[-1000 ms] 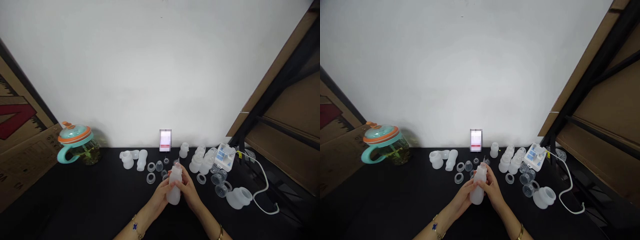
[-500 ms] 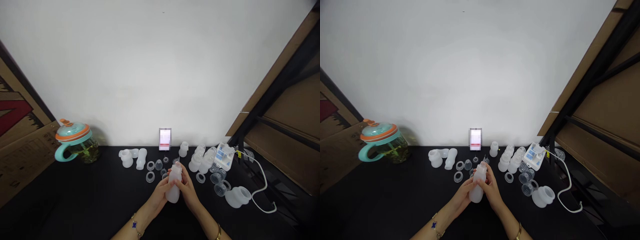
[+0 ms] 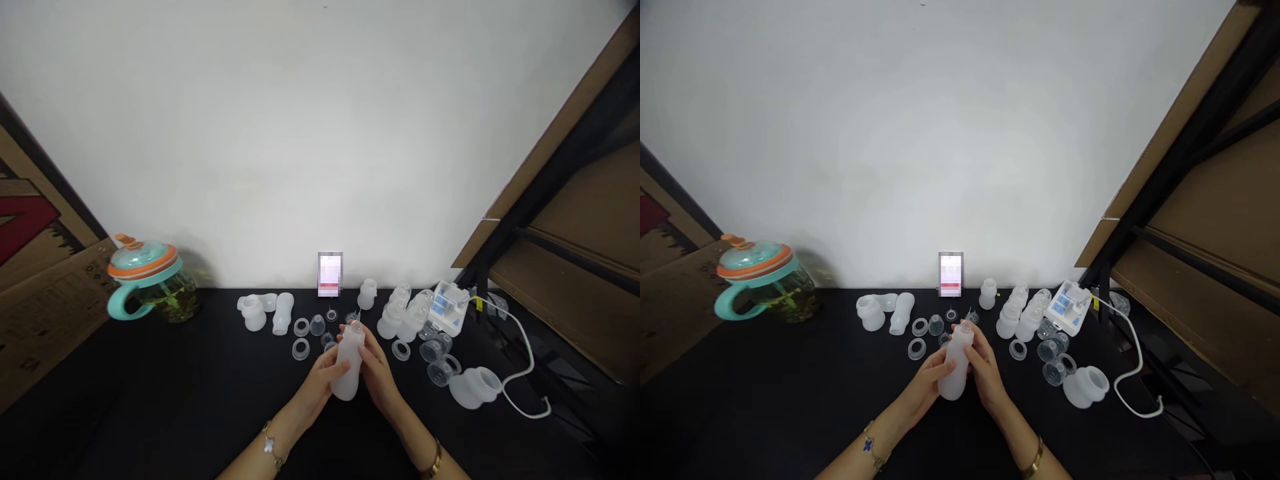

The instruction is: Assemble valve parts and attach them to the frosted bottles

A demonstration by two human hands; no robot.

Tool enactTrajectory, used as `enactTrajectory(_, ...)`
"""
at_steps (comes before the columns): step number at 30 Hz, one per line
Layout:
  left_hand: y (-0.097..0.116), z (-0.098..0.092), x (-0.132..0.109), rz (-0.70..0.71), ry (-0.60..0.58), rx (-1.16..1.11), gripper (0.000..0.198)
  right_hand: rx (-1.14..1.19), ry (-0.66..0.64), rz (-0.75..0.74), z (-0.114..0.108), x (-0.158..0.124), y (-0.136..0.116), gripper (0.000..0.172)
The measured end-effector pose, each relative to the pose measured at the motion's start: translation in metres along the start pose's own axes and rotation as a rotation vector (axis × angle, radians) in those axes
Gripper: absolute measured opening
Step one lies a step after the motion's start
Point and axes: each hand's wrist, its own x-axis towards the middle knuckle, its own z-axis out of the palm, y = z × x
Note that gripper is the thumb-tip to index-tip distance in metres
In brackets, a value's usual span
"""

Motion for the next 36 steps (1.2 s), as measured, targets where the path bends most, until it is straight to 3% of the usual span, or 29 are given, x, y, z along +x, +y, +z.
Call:
enactTrajectory(8, 0.003, 0.001, 0.000, -0.003, 0.038, 0.034, 0.047, 0.064, 0.080, 0.056, -0.002, 0.003, -0.004, 0.042)
enactTrajectory(15, 0.002, -0.001, 0.000, 0.014, 0.032, 0.076, 0.050, 0.046, 0.108, 0.001, -0.003, 0.004, -0.003, 0.038)
enactTrajectory(29, 0.003, 0.001, 0.000, 0.034, 0.050, 0.094, 0.050, 0.016, 0.105, -0.016, 0.001, 0.004, -0.008, 0.031)
enactTrajectory(36, 0.000, -0.007, -0.002, -0.047, -0.060, -0.042, 0.045, 0.198, 0.026, 0.157, 0.008, 0.000, -0.013, 0.041)
